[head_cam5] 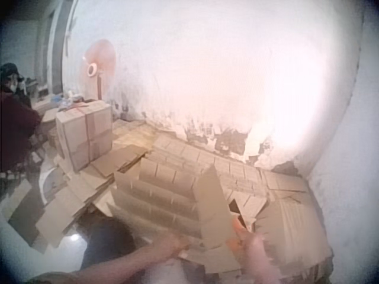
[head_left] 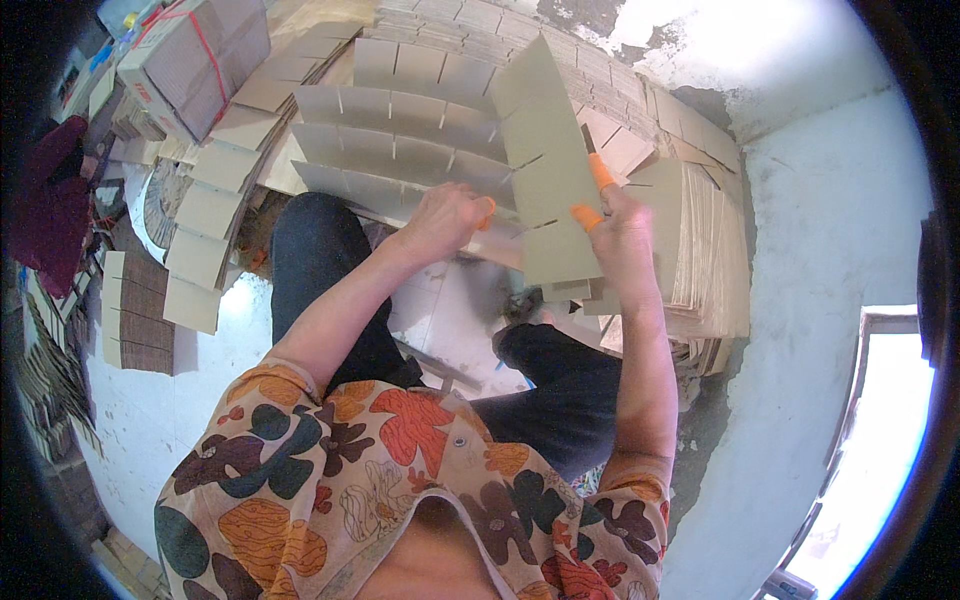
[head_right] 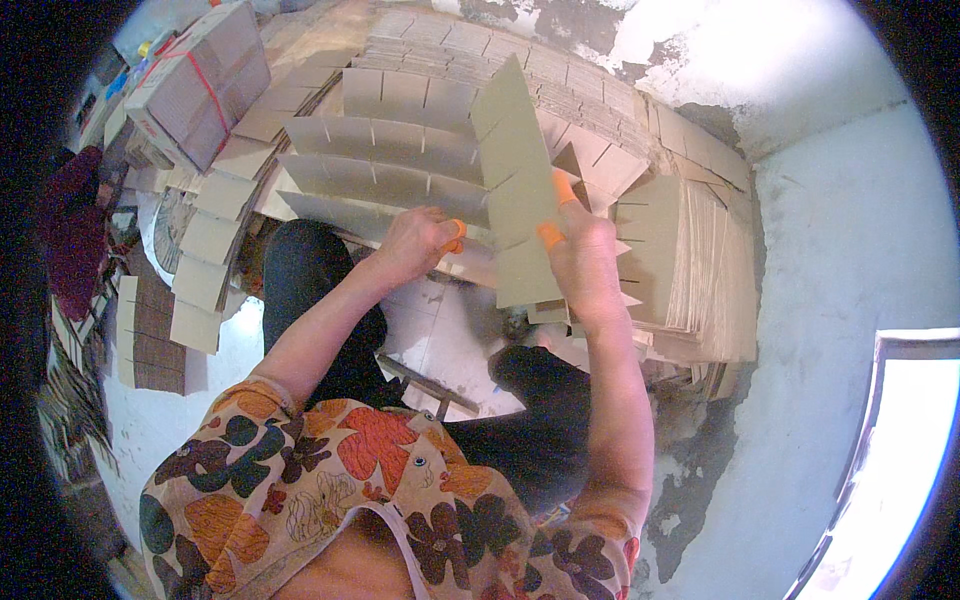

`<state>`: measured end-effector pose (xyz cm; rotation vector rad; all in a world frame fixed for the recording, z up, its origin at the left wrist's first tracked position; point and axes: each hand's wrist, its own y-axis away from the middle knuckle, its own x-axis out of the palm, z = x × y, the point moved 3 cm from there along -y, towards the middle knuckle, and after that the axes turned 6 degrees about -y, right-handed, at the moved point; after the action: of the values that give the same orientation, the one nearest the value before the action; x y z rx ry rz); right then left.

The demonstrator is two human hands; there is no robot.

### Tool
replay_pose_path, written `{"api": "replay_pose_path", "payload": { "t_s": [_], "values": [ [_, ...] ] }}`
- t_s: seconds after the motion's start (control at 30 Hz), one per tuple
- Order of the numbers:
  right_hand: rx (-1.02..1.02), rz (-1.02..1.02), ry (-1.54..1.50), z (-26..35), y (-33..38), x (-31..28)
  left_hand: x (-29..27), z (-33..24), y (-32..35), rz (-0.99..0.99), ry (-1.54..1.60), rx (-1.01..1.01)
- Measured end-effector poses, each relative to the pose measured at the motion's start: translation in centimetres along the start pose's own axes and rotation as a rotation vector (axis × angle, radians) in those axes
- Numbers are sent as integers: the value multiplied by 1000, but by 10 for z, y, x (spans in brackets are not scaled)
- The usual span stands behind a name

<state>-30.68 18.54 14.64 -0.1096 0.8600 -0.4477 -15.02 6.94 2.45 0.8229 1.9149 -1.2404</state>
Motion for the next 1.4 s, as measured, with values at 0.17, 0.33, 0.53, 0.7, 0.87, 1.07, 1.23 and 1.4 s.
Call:
{"api": "replay_pose_path", "payload": {
  "t_s": [0.17, 0.33, 0.53, 0.7, 0.87, 1.07, 1.23, 1.4],
  "values": [
    [-30, 77, -4, -5, -5, 13, -2, -2, 0, -9, 1, 8],
    [-86, 185, 55, -33, -8, 46, -3, -5, -5, -16, 5, -20],
    [31, 515, 428, -15, -4, 69, 7, 3, -2, 62, -22, -52],
    [-85, -215, 490, -88, 4, 7, -8, -6, -6, 78, 78, -32],
    [342, -275, 929, -179, 49, -73, -35, -14, -4, -34, 74, 15],
    [559, -101, 851, -234, 97, -76, -50, -23, -9, -127, 39, 59],
    [745, -240, 671, -231, 98, -88, -48, -20, -4, -68, 19, 32],
    [593, -606, 536, -204, 91, -106, -47, -12, 5, -109, -17, 5]
  ]
}}
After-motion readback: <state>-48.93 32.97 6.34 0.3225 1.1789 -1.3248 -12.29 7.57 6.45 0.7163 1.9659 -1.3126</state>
